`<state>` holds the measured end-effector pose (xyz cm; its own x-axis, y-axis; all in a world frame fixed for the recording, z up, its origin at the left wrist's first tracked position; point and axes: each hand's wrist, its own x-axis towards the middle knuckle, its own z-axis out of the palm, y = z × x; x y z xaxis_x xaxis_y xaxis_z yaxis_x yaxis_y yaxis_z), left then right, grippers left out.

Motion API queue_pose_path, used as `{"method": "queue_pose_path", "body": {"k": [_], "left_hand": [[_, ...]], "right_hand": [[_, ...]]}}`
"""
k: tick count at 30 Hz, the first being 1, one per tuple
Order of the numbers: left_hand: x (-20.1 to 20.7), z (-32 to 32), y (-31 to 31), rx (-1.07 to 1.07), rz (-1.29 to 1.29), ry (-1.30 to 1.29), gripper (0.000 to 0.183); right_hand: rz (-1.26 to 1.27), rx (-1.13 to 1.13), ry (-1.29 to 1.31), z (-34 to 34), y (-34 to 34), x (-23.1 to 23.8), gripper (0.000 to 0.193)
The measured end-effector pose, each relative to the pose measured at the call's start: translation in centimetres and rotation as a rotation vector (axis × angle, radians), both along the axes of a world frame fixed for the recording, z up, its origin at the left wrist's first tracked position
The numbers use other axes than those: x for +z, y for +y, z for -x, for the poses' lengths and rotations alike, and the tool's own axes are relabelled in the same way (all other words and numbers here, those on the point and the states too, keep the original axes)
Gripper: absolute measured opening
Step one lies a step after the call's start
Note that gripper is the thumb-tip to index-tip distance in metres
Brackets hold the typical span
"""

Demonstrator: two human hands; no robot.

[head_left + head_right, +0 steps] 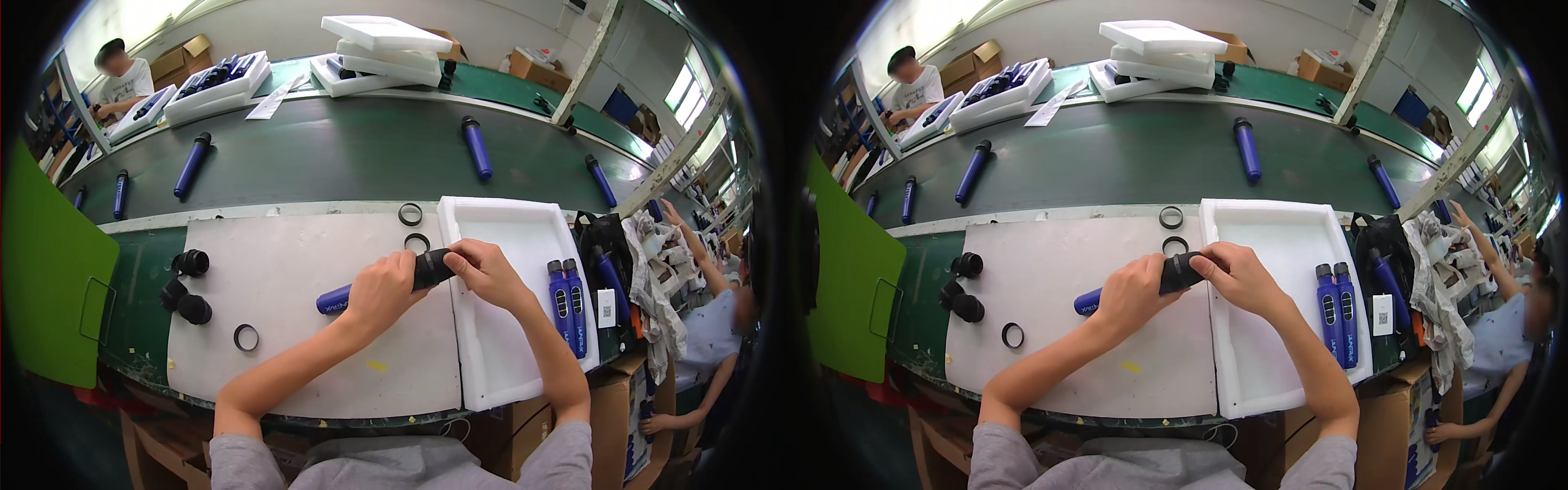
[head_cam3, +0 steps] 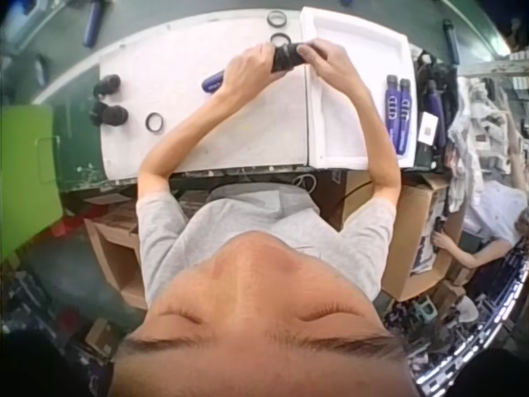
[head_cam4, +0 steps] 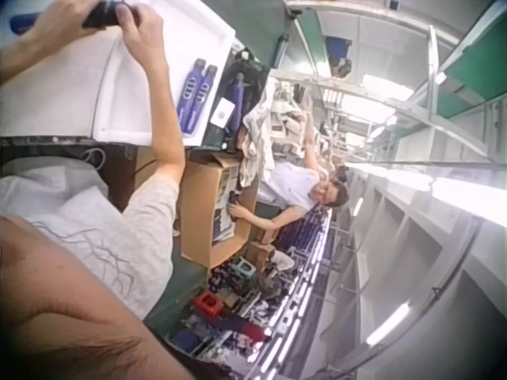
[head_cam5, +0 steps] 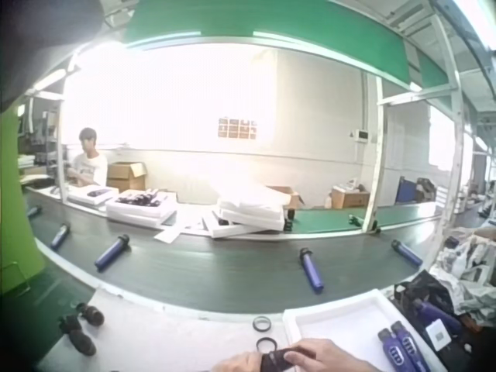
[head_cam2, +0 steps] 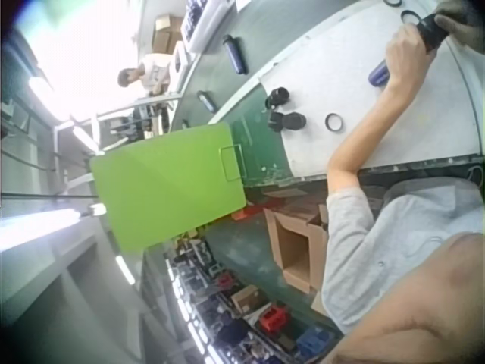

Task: The person assembles blue microphones by screwing black mesh heads onto the cylindrical bodies. They handle the components one at a time, picking up a body and a head, aligning them, and tightening the connection. The finished microphones are placed on the green conveyor belt.

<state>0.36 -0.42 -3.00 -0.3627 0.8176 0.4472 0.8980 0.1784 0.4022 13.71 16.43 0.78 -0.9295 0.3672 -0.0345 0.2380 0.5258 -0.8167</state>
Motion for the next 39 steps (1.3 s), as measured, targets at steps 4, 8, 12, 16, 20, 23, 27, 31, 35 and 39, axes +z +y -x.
{"method": "queue_pose_path", "body": {"k": [4, 8, 12, 16, 20, 23, 27, 31, 35, 39], "left_hand": [[0.1, -0.1, 0.1, -0.008, -0.009, -0.001, 0.038], [0.2, -0.1, -0.1, 0.009, 0.006, -0.031, 0.038], [0.3, -0.2, 0.0, 0.009, 0.02, -0.03, 0.039], [0.2, -0.3, -0.1, 0.005, 0.026, -0.032, 0.039], [-0.1, -0.4, -0.1, 0.02, 0.014, -0.02, 0.039], [0.1, -0.7, -0.1, 0.016, 0.012, -0.019, 0.039], [0.2, -0.9, -0.1, 0.007, 0.01, -0.019, 0.039], [1.1, -1.0, -0.1, 0.018, 0.052, -0.138, 0.039], [1.4, -0.7, -0.2, 0.01, 0.076, -0.148, 0.039], [0.7, -1.1, 0.0, 0.011, 0.057, -0.108, 0.038]], "right_hand": [[-0.005, 0.056, 0.015, -0.2, 0.1, 0.8, 0.031], [0.057, 0.137, 0.098, -0.5, -0.3, 1.8, 0.036], [0.064, 0.142, 0.122, -0.5, -0.1, 1.0, 0.034], [0.077, 0.098, 0.103, -0.4, -0.2, 0.6, 0.031], [-0.032, 0.031, 0.054, -0.3, -0.6, 0.7, 0.038], [-0.125, 0.007, 0.04, -0.2, -0.6, 0.4, 0.037], [-0.143, 0.006, -0.013, -0.2, -0.3, 0.4, 0.033], [0.111, 0.076, 0.13, -0.8, -0.6, 1.6, 0.036], [0.011, 0.168, 0.184, -0.8, -0.1, 1.1, 0.038], [-0.139, 0.075, 0.021, -1.0, 0.3, 0.5, 0.045]]}}
